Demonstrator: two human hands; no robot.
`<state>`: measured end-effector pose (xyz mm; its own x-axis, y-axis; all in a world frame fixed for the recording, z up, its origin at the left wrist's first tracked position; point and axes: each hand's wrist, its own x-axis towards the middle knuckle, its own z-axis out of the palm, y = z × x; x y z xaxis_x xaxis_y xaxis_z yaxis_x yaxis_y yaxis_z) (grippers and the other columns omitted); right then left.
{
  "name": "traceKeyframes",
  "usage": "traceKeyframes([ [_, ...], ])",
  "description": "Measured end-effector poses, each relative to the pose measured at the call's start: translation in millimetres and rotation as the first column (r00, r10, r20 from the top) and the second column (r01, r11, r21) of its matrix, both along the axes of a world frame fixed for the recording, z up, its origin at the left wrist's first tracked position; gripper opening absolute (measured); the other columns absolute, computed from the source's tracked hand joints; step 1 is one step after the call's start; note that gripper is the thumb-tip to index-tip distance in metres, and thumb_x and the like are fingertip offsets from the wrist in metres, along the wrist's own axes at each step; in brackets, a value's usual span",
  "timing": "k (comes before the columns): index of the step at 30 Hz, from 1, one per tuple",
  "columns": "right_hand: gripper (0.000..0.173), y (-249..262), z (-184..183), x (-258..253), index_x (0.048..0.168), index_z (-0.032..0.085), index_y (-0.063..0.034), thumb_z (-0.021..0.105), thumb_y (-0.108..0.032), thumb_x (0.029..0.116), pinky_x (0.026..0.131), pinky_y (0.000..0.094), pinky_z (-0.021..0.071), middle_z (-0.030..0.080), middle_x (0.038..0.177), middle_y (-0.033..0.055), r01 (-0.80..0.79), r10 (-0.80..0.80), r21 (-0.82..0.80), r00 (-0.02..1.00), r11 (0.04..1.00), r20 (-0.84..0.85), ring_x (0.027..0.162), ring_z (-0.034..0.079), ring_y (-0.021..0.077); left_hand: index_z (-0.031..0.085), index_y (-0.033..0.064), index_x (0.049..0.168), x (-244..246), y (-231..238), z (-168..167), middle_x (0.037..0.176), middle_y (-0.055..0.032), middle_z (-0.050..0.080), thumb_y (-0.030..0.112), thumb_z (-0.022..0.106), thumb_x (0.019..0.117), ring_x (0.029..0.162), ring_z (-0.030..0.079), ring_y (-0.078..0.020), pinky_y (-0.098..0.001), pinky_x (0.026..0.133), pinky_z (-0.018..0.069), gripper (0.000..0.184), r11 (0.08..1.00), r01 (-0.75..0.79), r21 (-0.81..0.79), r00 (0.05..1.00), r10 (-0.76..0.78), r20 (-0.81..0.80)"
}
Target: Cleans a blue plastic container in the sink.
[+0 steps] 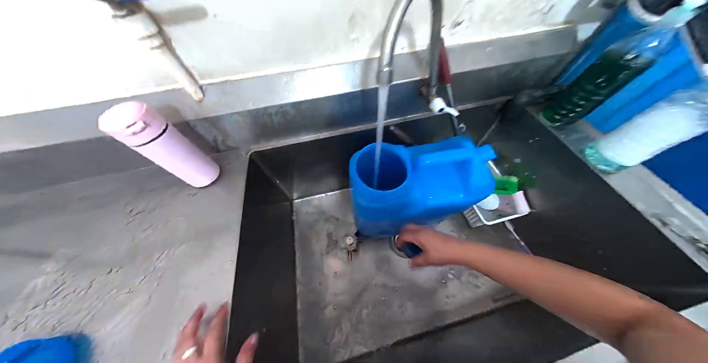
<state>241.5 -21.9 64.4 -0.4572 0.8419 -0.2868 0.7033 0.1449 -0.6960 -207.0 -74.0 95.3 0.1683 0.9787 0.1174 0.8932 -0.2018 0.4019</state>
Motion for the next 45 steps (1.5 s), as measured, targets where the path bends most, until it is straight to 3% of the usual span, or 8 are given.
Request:
traceKeyframes([
  [3,0.055,64.0,101.2,-15.8,0.139,0.057,0.0057,0.076,-0.005,0.0886,0.111,0.0521,0.0439,0.06,0.136,0.0282,0.124,-0.074,0.339,0.985,0.933,-0.158,0.128,0.057,0.0409,0.053,-0.0108,0.14,130.2,55.3,42.6,0.146,-0.0352,0.048,0.03,0.058,0.0969,0.126,0.059,-0.0423,-0.052,0.099,0.0529,0.06,0.996,0.085,0.032,0.926,-0.09,0.366],
  [8,0.069,139.9,103.1,-22.0,0.143,0.053,0.0051,0.08,0.004,0.0792,0.109,0.058,0.0457,0.058,0.136,0.0319,0.26,-0.084,0.541,0.941,0.8,-0.327,0.127,0.058,0.0466,0.029,0.0069,0.154,304.3,159.0,99.7,0.13,-0.0233,0.055,0.001,0.05,0.1041,0.098,0.065,-0.0261,-0.0397,0.083,0.0558,0.055,0.898,0.177,-0.404,0.494,0.274,0.825],
  [17,0.046,90.0,61.4,89.2,0.13,0.065,-0.0019,0.074,-0.025,0.0912,0.112,0.0607,0.0353,0.065,0.13,0.0229,0.278,-0.339,0.325,0.929,0.904,0.148,0.126,0.058,0.0397,0.059,-0.0018,0.123,345.3,187.6,52.7,0.124,-0.0316,0.061,-0.006,0.063,0.0885,0.118,0.06,-0.049,-0.0676,0.094,0.0479,0.035,0.979,0.013,-0.202,0.995,0.007,0.095],
  [26,0.025,183.9,56.4,-71.0,0.112,0.067,0.0056,0.055,-0.015,0.1048,0.059,0.0392,0.0562,0.071,0.085,0.0188,0.422,-0.206,0.057,0.55,0.905,-0.809,0.067,0.068,0.0236,0.057,-0.0128,0.13,360.1,150.6,59.2,0.131,-0.0332,0.062,0.019,0.052,0.106,0.128,0.059,-0.0446,-0.0583,0.107,0.0447,0.04,0.924,-0.327,-0.197,0.931,0.28,-0.234],
  [29,0.043,144.5,128.1,-44.6,0.112,0.069,0.0114,0.044,-0.024,0.1117,0.098,0.0555,0.0489,0.07,0.108,0.0281,0.354,-0.337,-0.13,0.618,0.926,-0.71,0.106,0.067,0.038,0.051,-0.015,0.137,351.6,158.3,55.1,0.138,-0.0365,0.055,0.012,0.057,0.104,0.137,0.049,-0.0459,-0.0557,0.115,0.0356,0.043,0.937,-0.302,-0.175,0.949,0.278,-0.147],
  [34,0.034,69.5,82.3,77.9,0.095,0.076,0.0029,0.064,-0.029,0.0998,0.095,0.0585,0.0483,0.067,0.119,0.0224,0.7,-0.522,0.384,0.709,0.602,-0.475,0.116,0.062,0.0375,0.058,-0.0093,0.127,351.1,185.2,50.2,0.122,-0.0395,0.061,0.0,0.064,0.094,0.117,0.058,-0.0583,-0.0743,0.095,0.0431,0.035,0.979,-0.147,-0.143,0.989,0.142,-0.045],
  [40,0.031,48.6,38.0,109.4,0.128,0.064,0.0068,0.051,-0.008,0.1037,0.111,0.0529,0.0415,0.058,0.134,0.0293,0.912,-0.798,0.119,0.401,0.392,-0.45,0.131,0.052,0.0427,0.06,-0.0056,0.13,314.3,187.1,41.3,0.118,-0.0373,0.064,0.023,0.048,0.1082,0.114,0.06,-0.0587,-0.0769,0.093,0.0416,0.038,0.989,-0.112,-0.095,0.989,0.121,0.089],
  [45,0.022,113.9,75.1,-8.1,0.113,0.075,-0.0025,0.063,-0.011,0.0965,0.104,0.0465,0.0497,0.071,0.117,0.0189,0.533,-0.426,0.595,0.844,0.602,-0.324,0.12,0.063,0.0332,0.056,-0.0112,0.133,128.2,246.8,-7.4,0.128,-0.0364,0.06,0.023,0.05,0.1069,0.121,0.06,-0.045,-0.0602,0.105,0.0439,0.043,0.982,-0.181,-0.056,0.966,0.188,0.179],
])
